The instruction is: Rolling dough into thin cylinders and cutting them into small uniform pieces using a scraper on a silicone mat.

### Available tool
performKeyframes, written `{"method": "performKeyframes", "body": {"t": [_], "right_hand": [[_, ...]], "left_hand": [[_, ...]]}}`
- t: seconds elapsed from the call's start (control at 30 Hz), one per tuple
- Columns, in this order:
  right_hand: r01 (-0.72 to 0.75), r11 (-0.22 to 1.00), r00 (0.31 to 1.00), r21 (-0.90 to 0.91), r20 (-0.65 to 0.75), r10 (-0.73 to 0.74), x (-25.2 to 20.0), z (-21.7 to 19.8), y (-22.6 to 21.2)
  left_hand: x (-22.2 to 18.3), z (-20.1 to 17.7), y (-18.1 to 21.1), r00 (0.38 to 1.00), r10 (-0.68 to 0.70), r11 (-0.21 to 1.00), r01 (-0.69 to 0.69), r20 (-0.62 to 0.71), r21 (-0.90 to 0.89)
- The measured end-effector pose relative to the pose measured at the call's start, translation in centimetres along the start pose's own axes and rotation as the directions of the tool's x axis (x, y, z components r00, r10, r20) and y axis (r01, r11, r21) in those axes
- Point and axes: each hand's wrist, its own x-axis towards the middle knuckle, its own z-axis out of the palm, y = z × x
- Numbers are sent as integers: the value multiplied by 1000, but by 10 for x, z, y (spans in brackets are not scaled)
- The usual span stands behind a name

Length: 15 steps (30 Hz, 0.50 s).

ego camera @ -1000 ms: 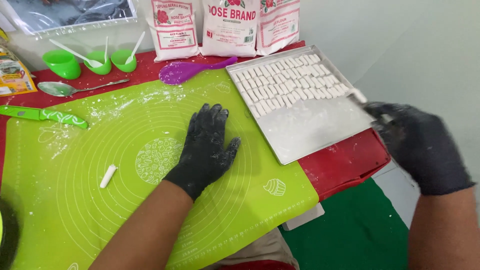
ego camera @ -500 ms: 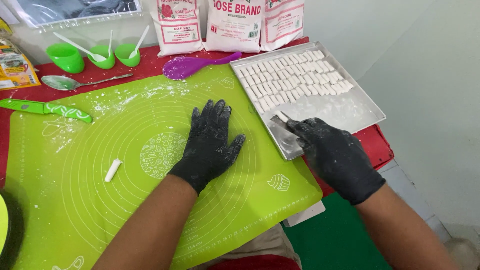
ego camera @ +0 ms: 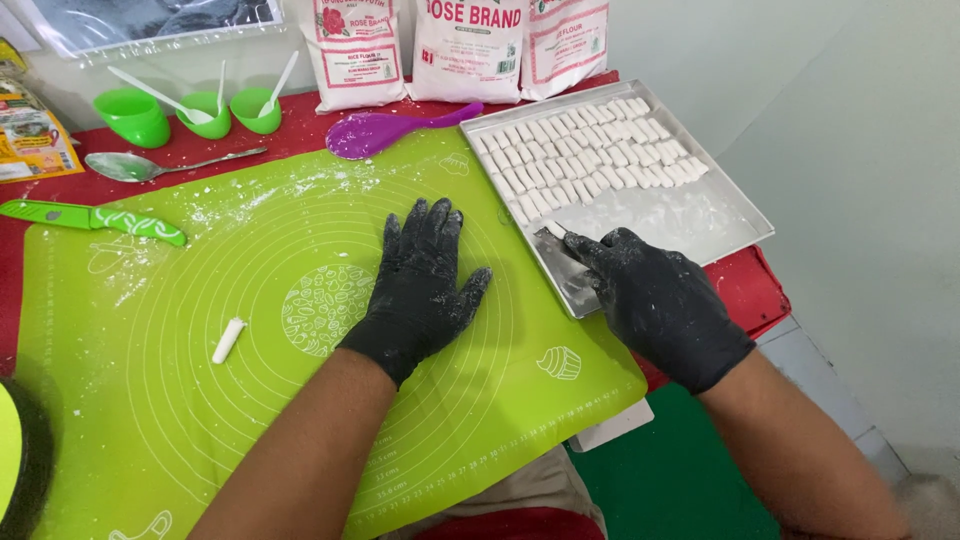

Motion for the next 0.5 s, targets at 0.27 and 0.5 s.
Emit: {"method": "performKeyframes", "body": {"t": [0.27, 0.5], "right_hand": [[-15, 999, 998, -33, 54, 17, 4, -1, -5], [-1, 1000, 999, -11, 49, 1, 8, -2, -9]], "left_hand": [[1, 0, 0, 1000, -15, 1000, 15, 24, 0], [0, 0, 1, 999, -19, 1000, 18, 36, 16]]}}
